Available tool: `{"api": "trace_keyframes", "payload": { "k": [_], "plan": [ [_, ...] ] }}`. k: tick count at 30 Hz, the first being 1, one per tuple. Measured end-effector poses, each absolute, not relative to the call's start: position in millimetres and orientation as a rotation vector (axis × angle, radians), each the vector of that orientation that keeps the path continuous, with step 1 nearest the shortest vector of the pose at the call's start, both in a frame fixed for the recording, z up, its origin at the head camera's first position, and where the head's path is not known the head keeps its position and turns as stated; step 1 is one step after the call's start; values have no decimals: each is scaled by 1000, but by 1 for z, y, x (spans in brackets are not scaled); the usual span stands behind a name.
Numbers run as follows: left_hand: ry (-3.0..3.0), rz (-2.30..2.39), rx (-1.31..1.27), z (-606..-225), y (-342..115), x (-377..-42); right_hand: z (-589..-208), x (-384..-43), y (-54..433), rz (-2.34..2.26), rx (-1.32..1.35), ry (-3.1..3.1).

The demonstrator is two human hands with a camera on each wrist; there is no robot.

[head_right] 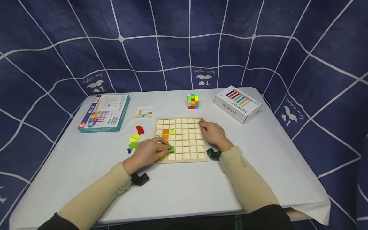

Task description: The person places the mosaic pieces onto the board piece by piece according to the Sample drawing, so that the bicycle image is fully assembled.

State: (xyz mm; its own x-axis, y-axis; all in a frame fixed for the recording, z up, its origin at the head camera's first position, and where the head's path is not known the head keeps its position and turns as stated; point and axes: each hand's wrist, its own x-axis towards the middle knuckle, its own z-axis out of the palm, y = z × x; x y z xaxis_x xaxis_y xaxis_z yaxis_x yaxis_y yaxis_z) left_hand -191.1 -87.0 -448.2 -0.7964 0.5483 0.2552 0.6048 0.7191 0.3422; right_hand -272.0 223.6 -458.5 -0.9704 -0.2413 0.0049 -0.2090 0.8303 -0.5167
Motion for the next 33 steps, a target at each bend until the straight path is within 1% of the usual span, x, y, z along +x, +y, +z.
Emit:
{"api": "trace_keyframes", "payload": {
  "k": [11, 33],
  "plan": [
    [-2789, -610, -962, -453, -84, -194, -460, -273, 224, -825, -342, 2932],
    [-2790, -543, -1002, -449, -83, -192, -459, -273, 225, -837, -352, 2940]
  ]
}}
